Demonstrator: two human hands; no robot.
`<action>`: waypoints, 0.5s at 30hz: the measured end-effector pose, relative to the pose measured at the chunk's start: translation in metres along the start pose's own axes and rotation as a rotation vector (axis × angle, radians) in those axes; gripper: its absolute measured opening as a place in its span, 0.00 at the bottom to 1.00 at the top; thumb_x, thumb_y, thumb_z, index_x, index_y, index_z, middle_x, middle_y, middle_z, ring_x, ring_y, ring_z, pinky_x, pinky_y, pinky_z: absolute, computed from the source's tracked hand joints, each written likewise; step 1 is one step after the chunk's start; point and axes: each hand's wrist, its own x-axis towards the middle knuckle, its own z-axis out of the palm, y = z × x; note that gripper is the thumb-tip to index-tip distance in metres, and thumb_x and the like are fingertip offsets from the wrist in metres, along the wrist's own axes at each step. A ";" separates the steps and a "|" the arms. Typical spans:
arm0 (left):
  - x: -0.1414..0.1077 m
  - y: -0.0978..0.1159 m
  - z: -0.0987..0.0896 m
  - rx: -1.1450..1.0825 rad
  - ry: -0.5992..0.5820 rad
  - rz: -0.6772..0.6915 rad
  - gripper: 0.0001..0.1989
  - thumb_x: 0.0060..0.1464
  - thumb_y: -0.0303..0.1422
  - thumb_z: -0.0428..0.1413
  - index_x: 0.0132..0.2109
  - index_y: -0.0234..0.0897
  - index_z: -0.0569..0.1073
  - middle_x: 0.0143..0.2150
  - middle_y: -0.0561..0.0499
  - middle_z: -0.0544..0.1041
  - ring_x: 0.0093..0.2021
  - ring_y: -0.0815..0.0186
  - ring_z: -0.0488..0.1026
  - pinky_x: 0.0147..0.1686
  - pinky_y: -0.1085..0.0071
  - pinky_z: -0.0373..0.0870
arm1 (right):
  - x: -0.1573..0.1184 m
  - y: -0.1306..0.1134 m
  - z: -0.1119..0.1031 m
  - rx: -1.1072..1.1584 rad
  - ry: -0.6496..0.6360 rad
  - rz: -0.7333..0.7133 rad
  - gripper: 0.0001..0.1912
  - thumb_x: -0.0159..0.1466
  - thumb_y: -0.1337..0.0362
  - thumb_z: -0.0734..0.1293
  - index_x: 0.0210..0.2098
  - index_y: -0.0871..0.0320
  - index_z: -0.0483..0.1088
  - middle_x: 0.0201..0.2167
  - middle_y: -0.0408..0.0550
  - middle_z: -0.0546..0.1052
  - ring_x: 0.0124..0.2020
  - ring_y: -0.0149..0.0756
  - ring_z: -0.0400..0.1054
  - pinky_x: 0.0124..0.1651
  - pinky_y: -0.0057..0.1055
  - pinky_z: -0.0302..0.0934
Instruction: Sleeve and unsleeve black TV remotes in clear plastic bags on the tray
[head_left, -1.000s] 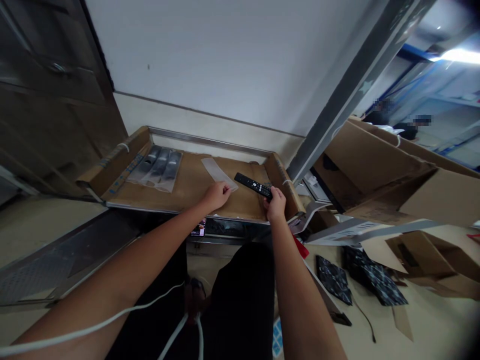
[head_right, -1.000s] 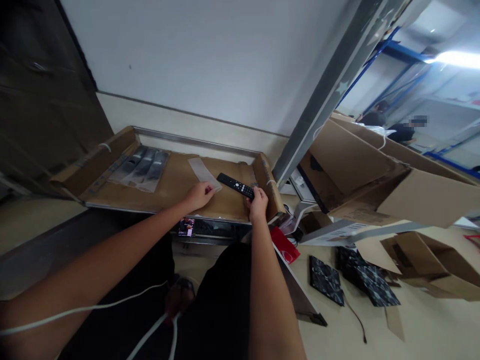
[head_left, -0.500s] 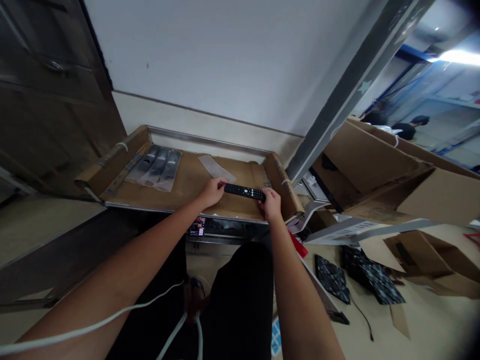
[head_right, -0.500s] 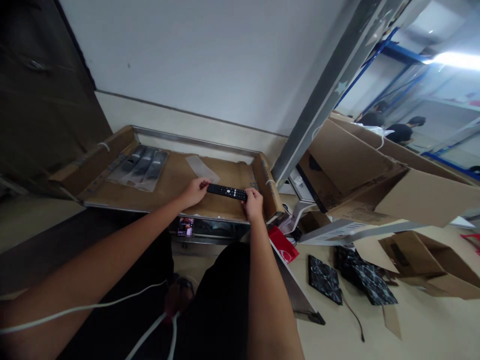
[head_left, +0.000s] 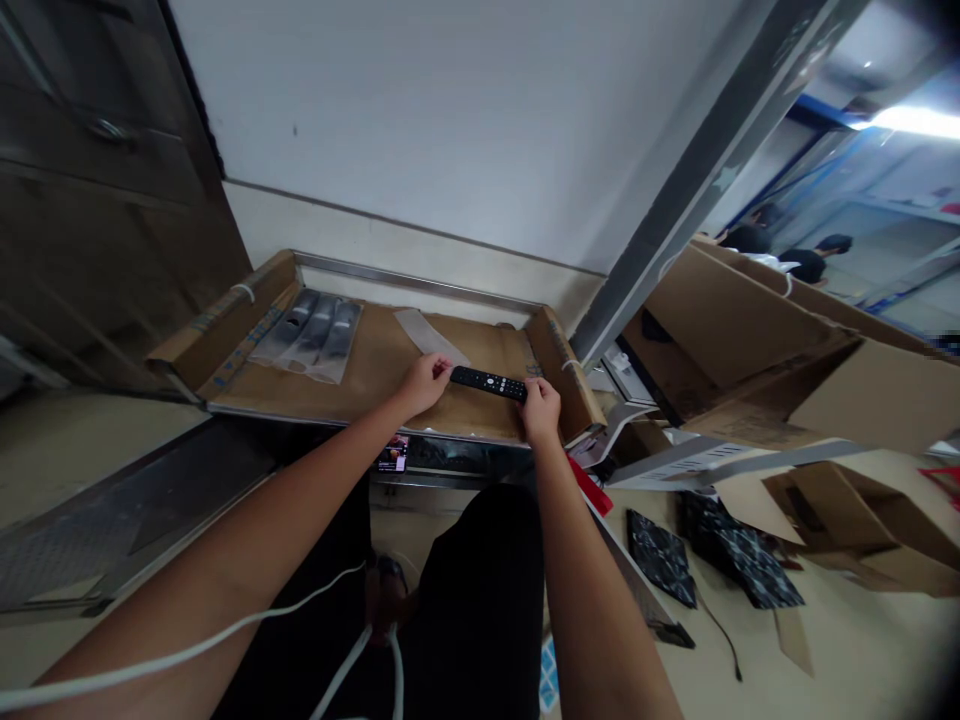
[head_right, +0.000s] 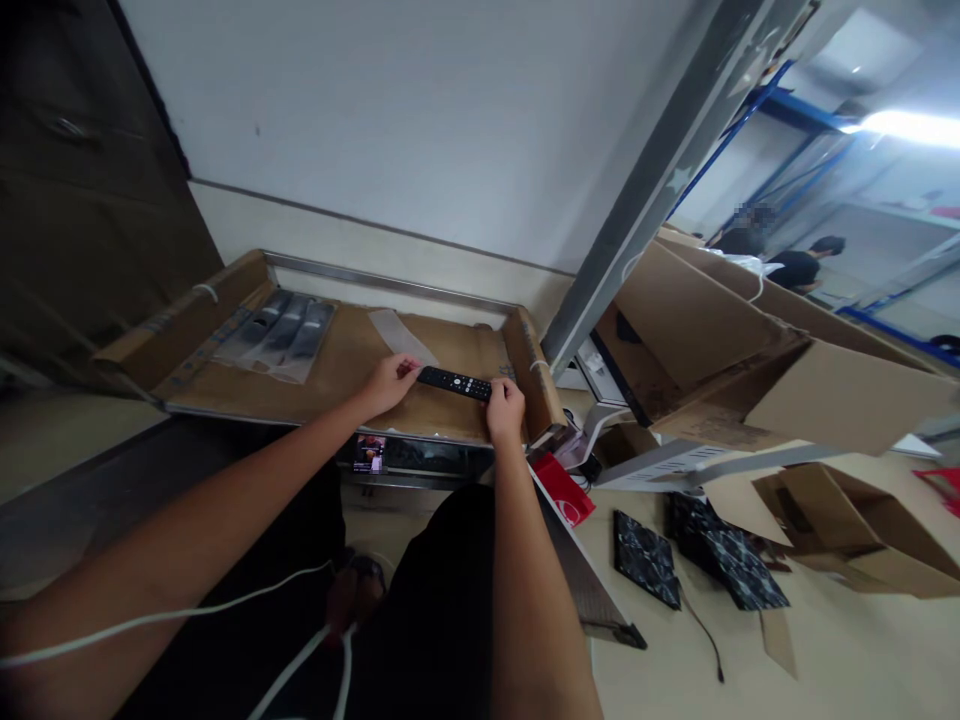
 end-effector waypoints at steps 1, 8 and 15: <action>0.000 0.001 0.000 0.010 0.001 0.002 0.04 0.56 0.24 0.57 0.39 0.35 0.74 0.38 0.48 0.78 0.38 0.64 0.75 0.43 0.67 0.72 | 0.000 0.000 0.000 -0.033 0.000 -0.019 0.16 0.56 0.50 0.62 0.29 0.57 0.69 0.24 0.40 0.66 0.26 0.33 0.61 0.25 0.26 0.57; -0.002 0.008 -0.002 0.087 0.010 -0.001 0.06 0.57 0.23 0.56 0.41 0.34 0.74 0.40 0.47 0.78 0.39 0.64 0.75 0.44 0.67 0.72 | -0.002 -0.002 -0.001 -0.160 0.014 -0.111 0.17 0.59 0.51 0.60 0.30 0.58 0.71 0.26 0.42 0.71 0.32 0.35 0.65 0.33 0.26 0.60; -0.004 0.008 -0.002 0.109 -0.017 0.020 0.08 0.57 0.21 0.54 0.42 0.34 0.74 0.40 0.46 0.78 0.40 0.63 0.75 0.45 0.66 0.73 | -0.002 -0.001 0.003 -0.065 -0.037 -0.044 0.18 0.59 0.49 0.62 0.31 0.58 0.71 0.27 0.43 0.72 0.29 0.34 0.66 0.29 0.27 0.63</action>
